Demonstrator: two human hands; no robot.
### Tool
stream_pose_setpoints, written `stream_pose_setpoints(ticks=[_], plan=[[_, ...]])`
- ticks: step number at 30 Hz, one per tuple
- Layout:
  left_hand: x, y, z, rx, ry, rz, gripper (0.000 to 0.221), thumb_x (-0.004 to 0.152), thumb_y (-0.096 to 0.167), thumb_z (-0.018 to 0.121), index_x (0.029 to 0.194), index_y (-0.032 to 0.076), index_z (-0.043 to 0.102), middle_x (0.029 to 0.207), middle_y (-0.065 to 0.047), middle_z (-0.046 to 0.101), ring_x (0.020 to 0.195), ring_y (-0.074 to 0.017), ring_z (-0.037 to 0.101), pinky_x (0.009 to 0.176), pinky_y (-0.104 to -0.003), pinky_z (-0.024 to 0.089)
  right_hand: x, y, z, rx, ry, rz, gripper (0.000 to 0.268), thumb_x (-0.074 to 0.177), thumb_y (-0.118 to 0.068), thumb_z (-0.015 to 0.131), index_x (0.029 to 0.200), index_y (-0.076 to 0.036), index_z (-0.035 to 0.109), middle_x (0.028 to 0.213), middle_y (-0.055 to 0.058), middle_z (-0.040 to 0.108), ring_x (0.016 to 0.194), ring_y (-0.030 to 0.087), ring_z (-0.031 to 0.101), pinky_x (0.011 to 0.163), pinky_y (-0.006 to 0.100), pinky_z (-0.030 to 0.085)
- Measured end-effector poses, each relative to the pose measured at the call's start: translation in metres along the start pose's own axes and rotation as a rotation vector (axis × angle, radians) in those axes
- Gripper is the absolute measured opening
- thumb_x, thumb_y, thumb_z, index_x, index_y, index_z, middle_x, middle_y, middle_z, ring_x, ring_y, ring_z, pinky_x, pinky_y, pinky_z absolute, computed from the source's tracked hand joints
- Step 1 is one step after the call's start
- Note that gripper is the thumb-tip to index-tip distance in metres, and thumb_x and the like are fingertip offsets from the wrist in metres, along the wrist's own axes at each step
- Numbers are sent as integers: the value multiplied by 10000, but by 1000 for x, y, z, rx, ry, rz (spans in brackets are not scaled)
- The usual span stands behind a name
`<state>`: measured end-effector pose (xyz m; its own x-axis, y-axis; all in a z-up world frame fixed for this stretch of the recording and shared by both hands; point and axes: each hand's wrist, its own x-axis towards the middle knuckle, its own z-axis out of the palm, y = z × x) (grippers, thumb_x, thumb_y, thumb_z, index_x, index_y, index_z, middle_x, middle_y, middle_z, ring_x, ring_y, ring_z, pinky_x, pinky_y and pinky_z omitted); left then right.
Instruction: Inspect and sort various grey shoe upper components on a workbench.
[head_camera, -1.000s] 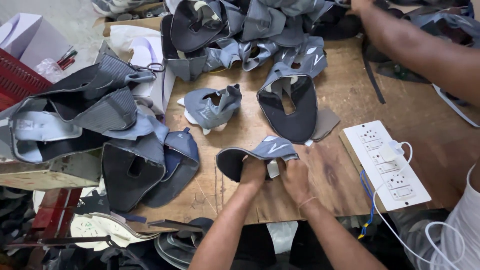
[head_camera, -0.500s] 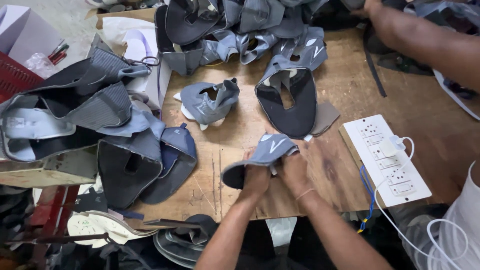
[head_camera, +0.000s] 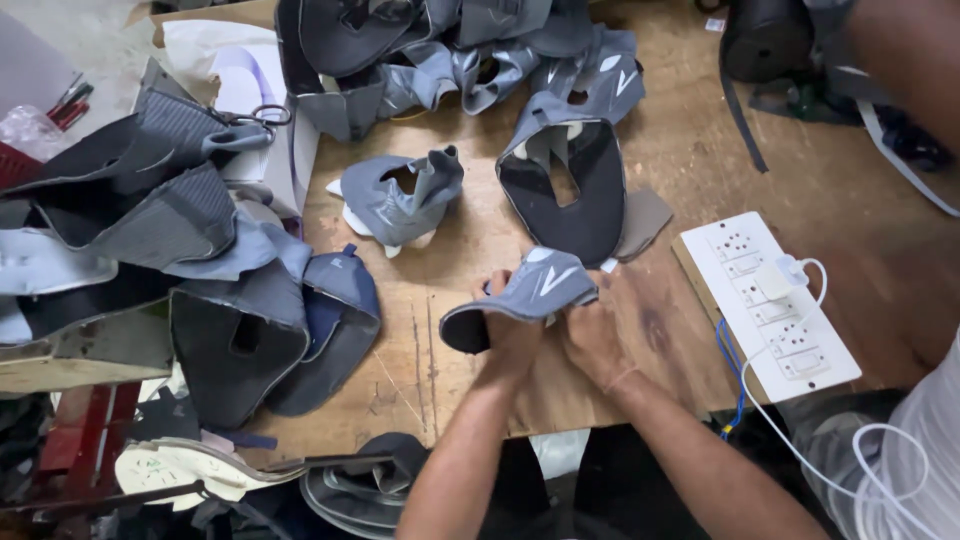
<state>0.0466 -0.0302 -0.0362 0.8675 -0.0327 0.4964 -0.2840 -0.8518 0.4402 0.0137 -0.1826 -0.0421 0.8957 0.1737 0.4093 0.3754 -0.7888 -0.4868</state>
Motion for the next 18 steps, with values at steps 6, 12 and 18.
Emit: stream_pose_setpoints(ticks=[6,12,18], plan=[[-18,-62,9,159,12,639,521,857,315,612,1353,159,657,1368,-94,645,1291,-373,542,1030,-613,403,2,-4,-31,-60,-126,-143,397,892,-241,596,1246,-79,674,1253,233,680,1159,408,630,966,486,507],[-17,-38,-27,195,-24,616,486,923,241,611,1401,155,631,1423,-110,615,1353,-371,531,1124,-627,401,-24,-31,-78,12,-270,-332,482,927,-332,656,1310,-40,640,1274,207,663,1256,371,574,1067,469,447],[-28,-18,5,90,-10,275,390,971,263,574,1342,160,636,1354,-102,634,1256,-314,562,1084,-689,373,-20,-49,-60,79,-121,-312,553,844,-235,687,1328,21,606,1270,255,645,1257,423,547,1069,483,424]])
